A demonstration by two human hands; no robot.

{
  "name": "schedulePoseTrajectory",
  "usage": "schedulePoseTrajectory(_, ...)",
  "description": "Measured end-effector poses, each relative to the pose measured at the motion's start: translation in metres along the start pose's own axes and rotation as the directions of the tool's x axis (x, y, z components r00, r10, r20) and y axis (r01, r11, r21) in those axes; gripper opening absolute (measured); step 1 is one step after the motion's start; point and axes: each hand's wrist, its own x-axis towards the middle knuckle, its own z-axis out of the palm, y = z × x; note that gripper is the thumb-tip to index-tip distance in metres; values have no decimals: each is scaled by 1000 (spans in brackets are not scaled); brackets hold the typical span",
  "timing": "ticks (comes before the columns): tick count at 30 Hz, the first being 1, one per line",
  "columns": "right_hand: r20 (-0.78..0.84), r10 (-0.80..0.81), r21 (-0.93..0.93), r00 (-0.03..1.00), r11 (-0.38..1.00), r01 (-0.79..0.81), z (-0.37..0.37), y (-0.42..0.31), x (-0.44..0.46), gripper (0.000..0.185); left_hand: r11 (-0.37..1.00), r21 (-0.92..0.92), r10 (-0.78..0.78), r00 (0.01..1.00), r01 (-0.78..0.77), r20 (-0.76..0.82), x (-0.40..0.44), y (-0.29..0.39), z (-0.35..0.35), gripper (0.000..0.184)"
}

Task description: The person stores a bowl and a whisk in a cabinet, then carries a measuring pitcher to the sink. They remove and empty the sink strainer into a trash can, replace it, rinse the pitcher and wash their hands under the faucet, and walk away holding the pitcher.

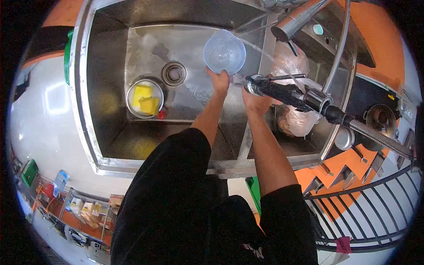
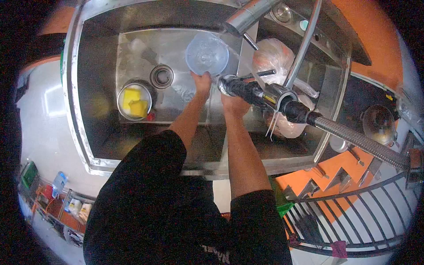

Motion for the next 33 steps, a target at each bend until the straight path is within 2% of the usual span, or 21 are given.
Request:
schedulePoseTrajectory(3,0,48,-17,999,999,-48,3,0,0,75,997,69,26,999,-23,-33,-5,8,3,82)
schedulePoseTrajectory(6,-30,0,-66,1000,998,-2,4,0,0,75,999,46,18,999,-16,-45,-12,20,8,81)
schedulePoseTrajectory(9,-43,-21,-83,999,996,18,2,-1,0,70,989,147,33,997,-23,-70,-5,10,5,80)
schedulePoseTrajectory(12,35,7,-21,999,1000,-6,-4,-3,4,65,997,74,30,997,-25,-75,-2,1,4,80)
schedulePoseTrajectory(21,-151,-107,-51,983,994,101,8,4,-1,62,995,98,26,997,-19,-72,-12,22,8,78)
schedulePoseTrajectory(24,-60,-59,-93,996,994,53,0,-3,1,64,990,124,71,994,-61,-78,-4,5,4,78)
schedulePoseTrajectory(27,-9,10,6,1000,1000,-10,-5,-6,2,65,981,146,136,989,-126,-61,3,-4,1,80)
schedulePoseTrajectory(30,-82,-41,-68,996,997,36,-4,-7,1,63,999,2,-45,998,45,-37,-9,16,7,81)
schedulePoseTrajectory(33,-33,-82,-113,996,990,78,-8,-9,5,58,999,15,-33,999,33,-34,-7,11,5,82)
